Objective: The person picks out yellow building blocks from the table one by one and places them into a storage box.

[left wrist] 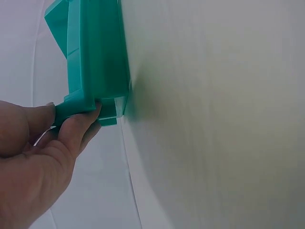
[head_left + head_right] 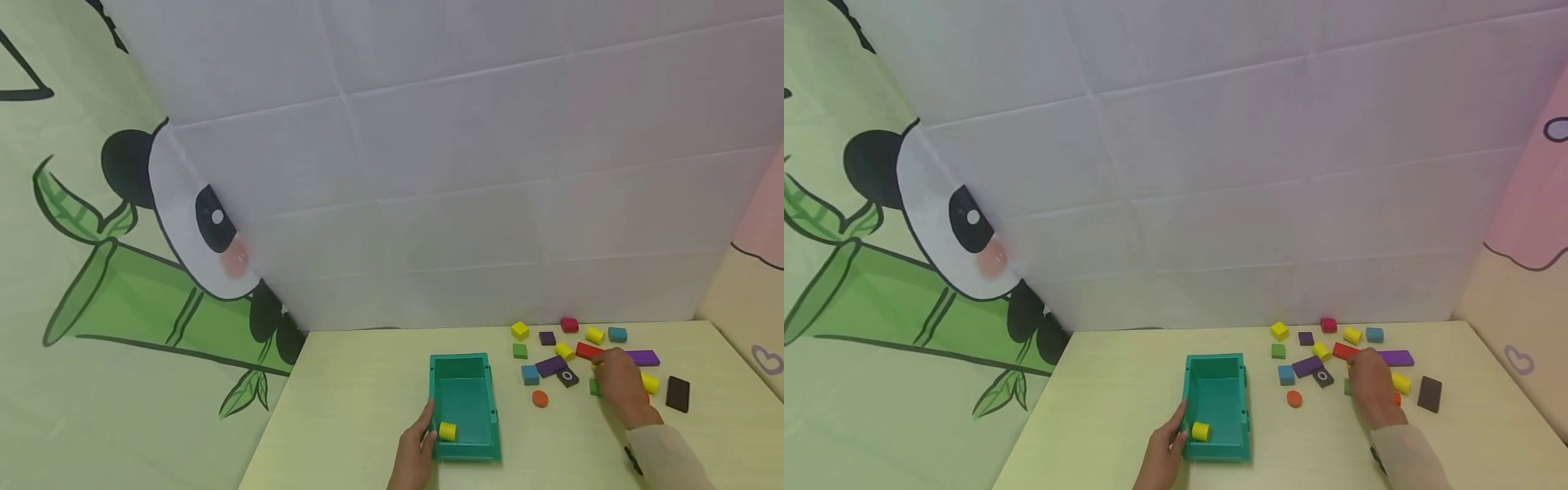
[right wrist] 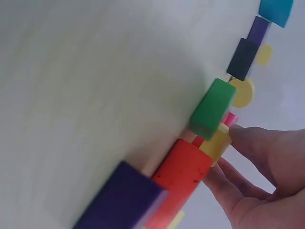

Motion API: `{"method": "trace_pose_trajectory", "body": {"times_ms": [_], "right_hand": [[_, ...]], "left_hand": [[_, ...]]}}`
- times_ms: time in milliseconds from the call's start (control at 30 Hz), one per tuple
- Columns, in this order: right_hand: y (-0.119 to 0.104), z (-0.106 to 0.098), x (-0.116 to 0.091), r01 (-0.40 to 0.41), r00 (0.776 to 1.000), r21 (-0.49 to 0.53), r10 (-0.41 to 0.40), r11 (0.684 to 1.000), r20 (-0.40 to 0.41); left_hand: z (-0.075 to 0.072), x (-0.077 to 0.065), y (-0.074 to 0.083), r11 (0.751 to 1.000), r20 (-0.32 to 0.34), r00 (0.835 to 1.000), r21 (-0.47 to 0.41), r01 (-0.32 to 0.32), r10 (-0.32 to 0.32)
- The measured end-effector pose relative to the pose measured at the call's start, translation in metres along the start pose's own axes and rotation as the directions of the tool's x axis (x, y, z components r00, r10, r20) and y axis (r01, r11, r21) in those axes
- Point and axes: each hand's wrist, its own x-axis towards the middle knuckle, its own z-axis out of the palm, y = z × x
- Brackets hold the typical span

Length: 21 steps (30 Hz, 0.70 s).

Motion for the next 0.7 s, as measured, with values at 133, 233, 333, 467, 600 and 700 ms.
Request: {"method": "trace_pose_trajectory", "body": {"times_ms": [133,233,333,467,600,700], "right_hand": [[-0.004,-0.001,-0.001,0.053,0.998,-0.007,-0.053,0.999,-0.045],[-0.007,-0.001,-0.001,0.098,0.991,-0.014,-0.099,0.995,-0.085],[-0.013,0.0,0.0,0.127,0.984,-0.012,-0.128,0.992,-0.122],[-0.02,-0.001,0.0,0.157,0.974,-0.009,-0.156,0.988,-0.165],[-0.026,-0.001,0.0,0.183,0.964,-0.006,-0.18,0.983,-0.196],[-0.03,-0.001,0.0,0.172,0.967,0.001,-0.168,0.985,-0.191]], "left_hand": [[0.0,0.001,0.001,1.0,0.009,1.0,-0.009,0.025,-0.025],[0.001,0.001,0.001,0.999,0.015,0.999,-0.016,0.04,-0.04],[0.001,0.002,0.0,0.999,0.015,0.999,-0.014,0.037,-0.037],[0.001,0.002,0.0,0.999,0.016,0.999,-0.012,0.035,-0.035],[0.001,0.001,0.0,0.999,0.018,0.999,-0.018,0.035,-0.035],[0.0,0.001,0.001,0.999,0.018,0.999,-0.025,0.035,-0.035]]}}
